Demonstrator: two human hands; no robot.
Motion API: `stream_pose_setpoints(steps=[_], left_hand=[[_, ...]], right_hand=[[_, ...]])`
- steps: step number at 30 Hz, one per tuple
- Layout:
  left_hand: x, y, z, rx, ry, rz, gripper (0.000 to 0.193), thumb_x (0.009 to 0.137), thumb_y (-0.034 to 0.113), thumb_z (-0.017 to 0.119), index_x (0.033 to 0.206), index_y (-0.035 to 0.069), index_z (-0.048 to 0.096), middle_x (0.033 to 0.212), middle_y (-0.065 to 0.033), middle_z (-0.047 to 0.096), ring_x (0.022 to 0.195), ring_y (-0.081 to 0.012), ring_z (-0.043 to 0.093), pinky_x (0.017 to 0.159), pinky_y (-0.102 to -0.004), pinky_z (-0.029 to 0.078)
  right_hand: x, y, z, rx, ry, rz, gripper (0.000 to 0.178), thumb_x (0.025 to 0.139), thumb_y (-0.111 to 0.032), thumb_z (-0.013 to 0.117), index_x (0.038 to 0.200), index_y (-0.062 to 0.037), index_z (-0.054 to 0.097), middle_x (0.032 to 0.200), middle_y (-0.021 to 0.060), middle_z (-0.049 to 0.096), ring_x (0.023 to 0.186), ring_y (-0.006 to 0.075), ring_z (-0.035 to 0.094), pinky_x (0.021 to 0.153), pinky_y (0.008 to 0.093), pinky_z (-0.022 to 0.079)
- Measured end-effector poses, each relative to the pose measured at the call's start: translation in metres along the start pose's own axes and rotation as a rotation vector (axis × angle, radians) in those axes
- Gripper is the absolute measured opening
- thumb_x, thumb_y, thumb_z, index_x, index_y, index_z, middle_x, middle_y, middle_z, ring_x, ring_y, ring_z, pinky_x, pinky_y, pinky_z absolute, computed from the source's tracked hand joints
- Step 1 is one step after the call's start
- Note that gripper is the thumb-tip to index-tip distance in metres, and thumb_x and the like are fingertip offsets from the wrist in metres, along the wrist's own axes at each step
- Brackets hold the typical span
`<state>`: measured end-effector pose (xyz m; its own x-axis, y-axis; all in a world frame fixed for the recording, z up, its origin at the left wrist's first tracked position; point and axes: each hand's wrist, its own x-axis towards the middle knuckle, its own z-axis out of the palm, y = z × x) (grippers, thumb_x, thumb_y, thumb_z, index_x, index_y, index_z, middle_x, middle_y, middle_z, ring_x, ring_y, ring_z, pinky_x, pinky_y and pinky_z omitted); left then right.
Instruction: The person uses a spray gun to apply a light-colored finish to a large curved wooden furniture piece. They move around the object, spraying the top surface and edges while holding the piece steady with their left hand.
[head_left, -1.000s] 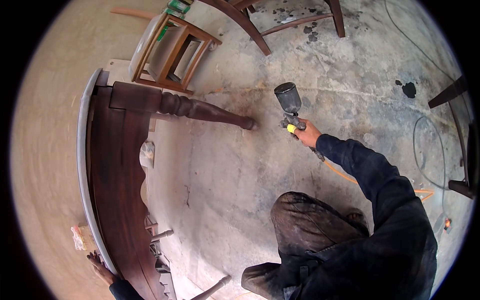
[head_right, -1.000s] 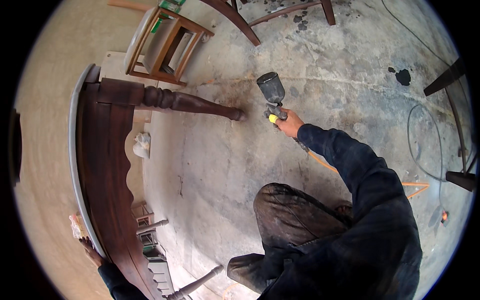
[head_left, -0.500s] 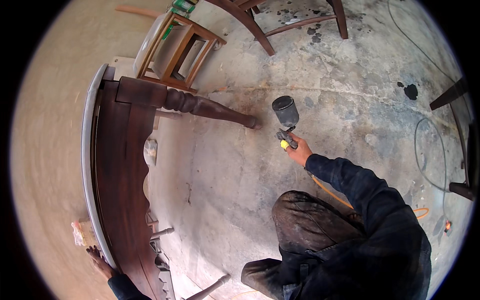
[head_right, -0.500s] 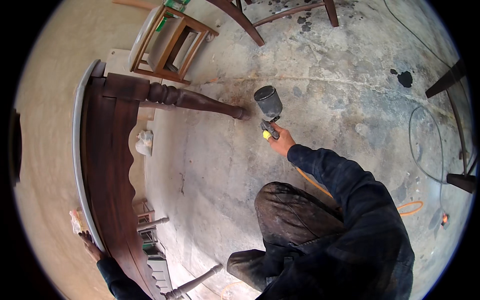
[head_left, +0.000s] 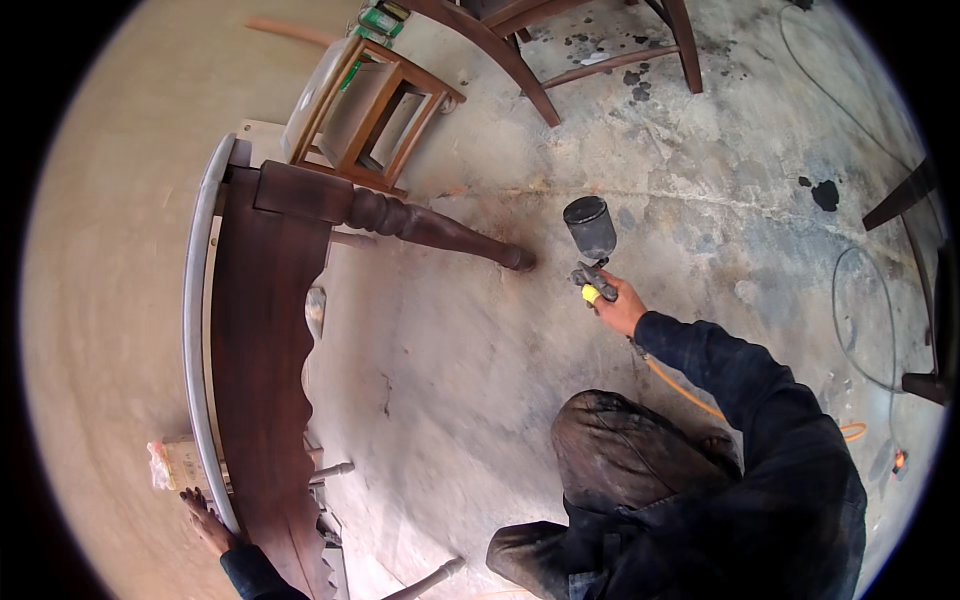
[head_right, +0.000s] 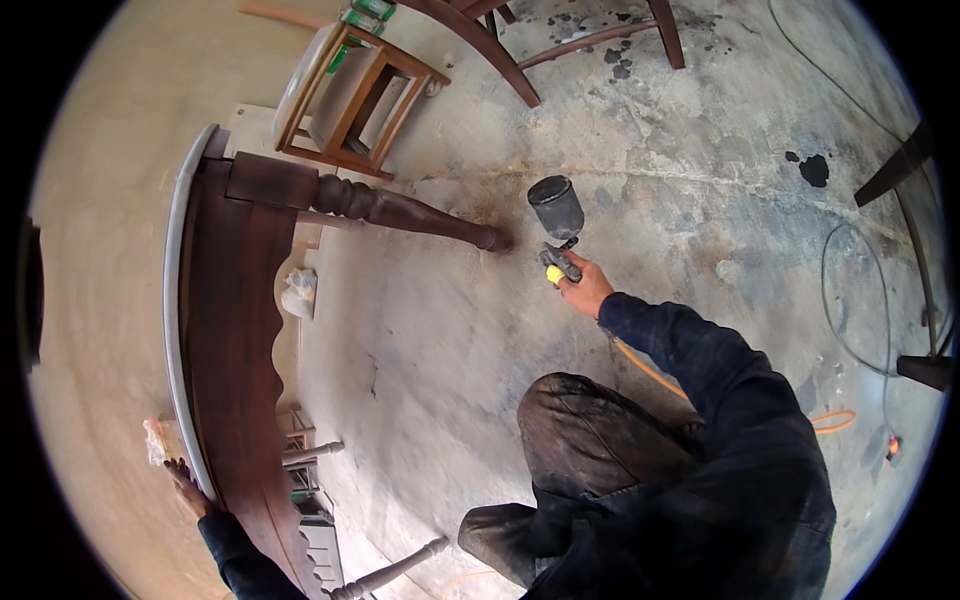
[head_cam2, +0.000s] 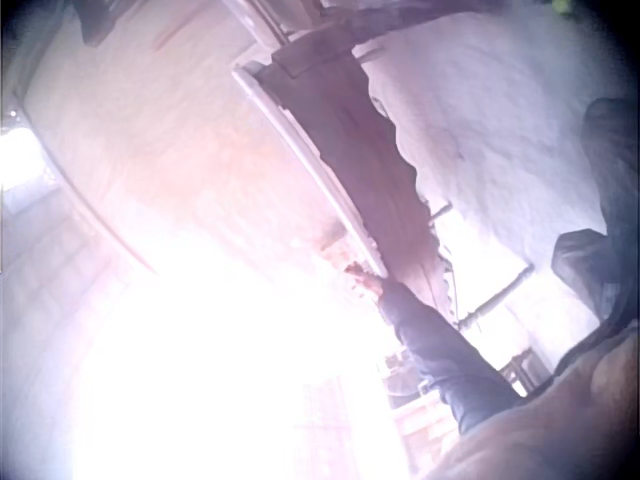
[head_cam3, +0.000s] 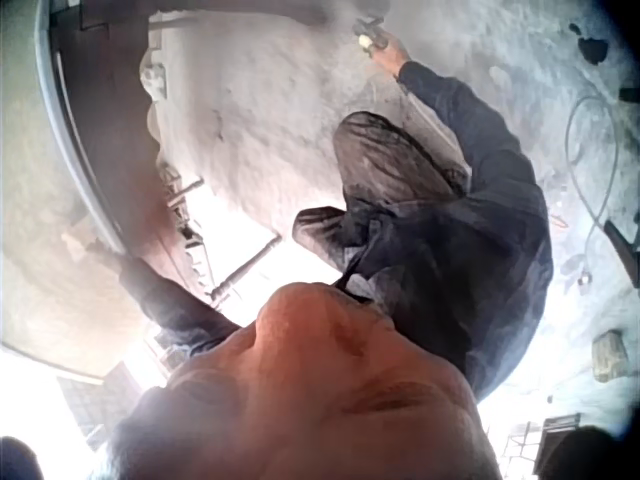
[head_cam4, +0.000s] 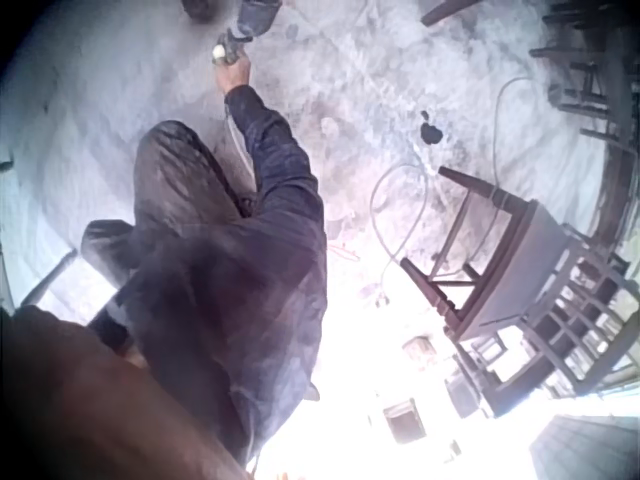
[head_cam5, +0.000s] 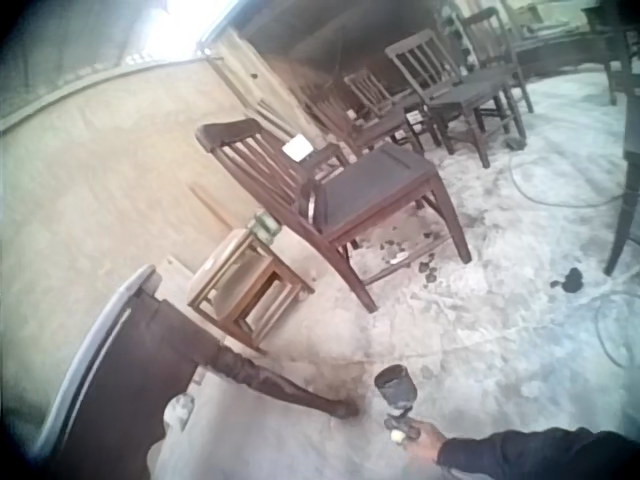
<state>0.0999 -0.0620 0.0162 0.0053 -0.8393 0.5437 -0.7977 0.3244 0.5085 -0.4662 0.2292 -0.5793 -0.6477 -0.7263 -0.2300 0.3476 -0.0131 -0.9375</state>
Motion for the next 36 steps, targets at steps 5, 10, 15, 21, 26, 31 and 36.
stream_pose_setpoints(steps=[5,10,15,21,26,31,36], left_hand=[[0.002,-0.011,-0.009,-0.018,-0.003,-0.008,0.067,0.107,0.051,0.033,0.157,0.007,0.031,0.157,-0.0141,0.040,0.146,-0.0277,0.036,0.119,-0.0452,0.026],[0.002,-0.009,0.001,-0.081,0.026,0.015,0.066,0.108,0.046,0.035,0.155,-0.001,0.032,0.156,-0.0203,0.039,0.145,-0.0297,0.038,0.120,-0.0377,0.028],[0.005,-0.007,0.007,-0.039,0.029,0.072,0.069,0.108,0.048,0.036,0.153,-0.004,0.032,0.151,-0.0232,0.045,0.140,-0.0286,0.044,0.116,-0.0373,0.033],[-0.004,-0.005,0.010,-0.060,0.010,0.076,0.075,0.106,0.054,0.038,0.153,-0.004,0.034,0.151,-0.0251,0.044,0.139,-0.0291,0.045,0.115,-0.0368,0.035],[-0.004,0.002,0.008,-0.046,-0.010,0.077,0.076,0.105,0.055,0.038,0.152,-0.005,0.035,0.151,-0.0257,0.044,0.138,-0.0302,0.047,0.114,-0.0372,0.037],[-0.002,-0.001,0.011,-0.048,-0.028,0.059,0.075,0.106,0.053,0.038,0.153,-0.004,0.033,0.152,-0.0252,0.042,0.140,-0.0296,0.044,0.115,-0.0373,0.035],[-0.006,-0.013,0.012,-0.071,0.047,0.102,0.064,0.109,0.045,0.035,0.144,-0.007,0.046,0.139,-0.0217,0.057,0.129,-0.0277,0.053,0.111,-0.0369,0.037]], right_hand=[[0.004,-0.087,-0.038,-0.049,-0.183,0.108,0.034,0.093,-0.009,0.056,0.127,-0.0057,0.060,0.081,0.0013,0.063,0.067,0.0082,0.055,0.055,0.0266,0.045],[-0.012,-0.197,-0.051,-0.087,-0.270,0.116,0.023,0.092,-0.010,0.052,0.113,-0.0077,0.060,0.075,0.0017,0.060,0.051,0.0087,0.047,0.039,0.0282,0.037],[-0.023,-0.273,-0.047,-0.045,-0.298,-0.050,0.016,0.094,-0.012,0.052,0.108,-0.0064,0.059,0.077,0.0023,0.061,0.053,0.0078,0.047,0.038,0.0248,0.034],[-0.032,-0.318,-0.037,0.121,-0.355,-0.147,0.018,0.097,-0.013,0.052,0.112,-0.0071,0.060,0.089,0.0044,0.064,0.070,0.0078,0.054,0.040,0.0224,0.032],[-0.020,-0.275,-0.029,0.078,-0.358,-0.088,0.017,0.100,-0.020,0.054,0.110,-0.0066,0.060,0.088,0.0033,0.063,0.071,0.0072,0.054,0.040,0.0213,0.032],[-0.011,-0.205,-0.028,-0.043,-0.222,0.105,0.016,0.093,-0.012,0.055,0.108,-0.0083,0.061,0.075,0.0015,0.062,0.054,0.0066,0.050,0.042,0.0264,0.035],[-0.020,-0.176,-0.017,-0.311,-0.217,-0.121,0.040,0.093,-0.004,0.055,0.132,-0.0091,0.058,0.079,0.0005,0.063,0.062,0.0073,0.053,0.057,0.0267,0.045]])
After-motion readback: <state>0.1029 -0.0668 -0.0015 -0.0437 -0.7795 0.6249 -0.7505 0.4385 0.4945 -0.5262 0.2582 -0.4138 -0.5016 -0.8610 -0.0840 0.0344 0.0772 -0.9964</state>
